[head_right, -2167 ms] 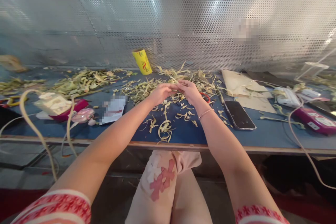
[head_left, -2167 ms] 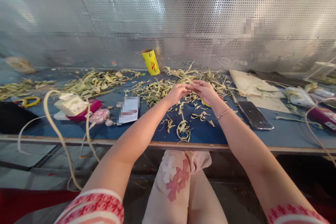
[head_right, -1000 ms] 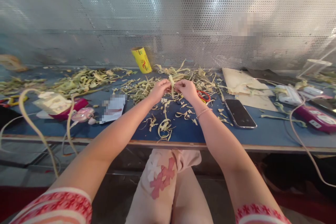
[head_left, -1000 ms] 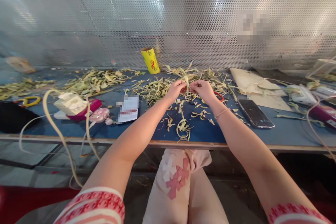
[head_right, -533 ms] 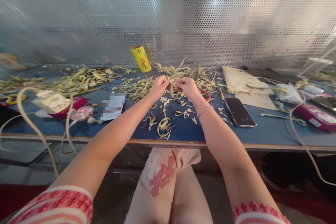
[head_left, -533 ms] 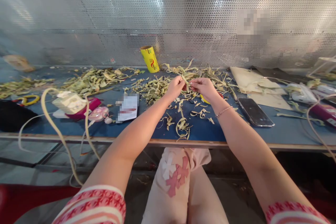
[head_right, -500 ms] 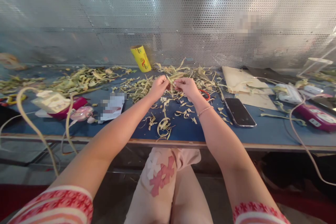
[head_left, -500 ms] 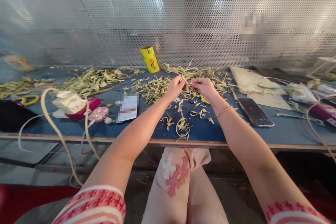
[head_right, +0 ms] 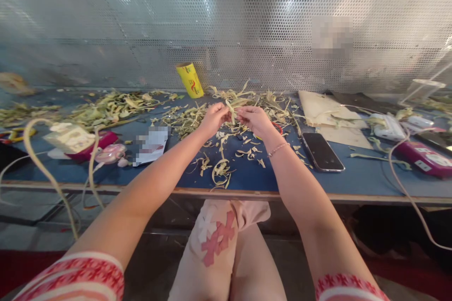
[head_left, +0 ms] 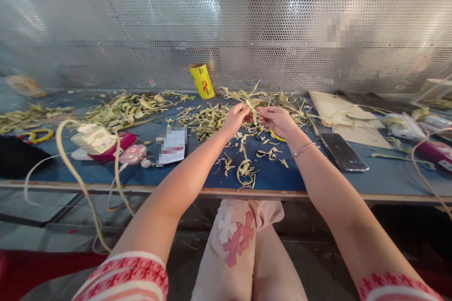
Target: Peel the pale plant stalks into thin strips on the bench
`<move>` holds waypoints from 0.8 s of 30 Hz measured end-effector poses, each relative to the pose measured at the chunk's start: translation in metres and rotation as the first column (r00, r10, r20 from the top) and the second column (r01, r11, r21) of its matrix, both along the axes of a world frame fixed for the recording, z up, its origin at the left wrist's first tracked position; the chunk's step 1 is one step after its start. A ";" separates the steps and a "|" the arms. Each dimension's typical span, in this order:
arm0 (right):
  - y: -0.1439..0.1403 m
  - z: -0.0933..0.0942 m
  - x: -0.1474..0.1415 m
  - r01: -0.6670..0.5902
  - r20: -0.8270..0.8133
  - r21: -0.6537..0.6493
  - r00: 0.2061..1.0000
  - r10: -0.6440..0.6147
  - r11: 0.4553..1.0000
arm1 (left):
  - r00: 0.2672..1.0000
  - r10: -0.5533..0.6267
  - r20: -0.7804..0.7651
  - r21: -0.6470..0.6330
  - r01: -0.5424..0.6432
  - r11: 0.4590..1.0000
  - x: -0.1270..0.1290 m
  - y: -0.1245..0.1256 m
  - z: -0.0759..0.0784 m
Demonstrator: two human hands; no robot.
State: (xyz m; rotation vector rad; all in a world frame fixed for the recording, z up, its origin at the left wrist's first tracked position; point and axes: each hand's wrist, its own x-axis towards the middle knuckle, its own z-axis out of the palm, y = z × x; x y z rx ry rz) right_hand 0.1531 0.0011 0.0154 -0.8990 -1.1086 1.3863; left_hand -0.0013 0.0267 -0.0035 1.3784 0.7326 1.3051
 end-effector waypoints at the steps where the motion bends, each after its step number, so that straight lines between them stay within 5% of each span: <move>1: 0.000 0.000 0.000 0.003 -0.004 0.000 1.000 -0.003 1.000 | 0.999 -0.023 0.028 -0.054 0.025 0.998 0.000 -0.001 0.000; 5: 0.001 -0.003 -0.003 0.015 0.009 0.017 1.000 -0.015 1.000 | 0.993 -0.078 0.093 -0.180 0.094 0.979 0.000 -0.003 -0.001; 17: 0.010 -0.013 -0.005 0.058 0.201 0.181 0.975 -0.094 0.982 | 0.997 0.006 -0.071 0.023 -0.005 1.000 0.000 0.004 -0.013; 19: 0.010 -0.014 -0.004 0.086 0.335 0.336 0.920 -0.204 0.938 | 0.990 0.024 -0.141 0.051 -0.017 0.999 0.000 0.002 -0.011; 24: 0.009 -0.015 -0.001 -0.020 0.484 0.730 0.721 -0.496 0.683 | 0.966 0.020 -0.259 0.096 0.005 0.995 0.002 -0.009 -0.002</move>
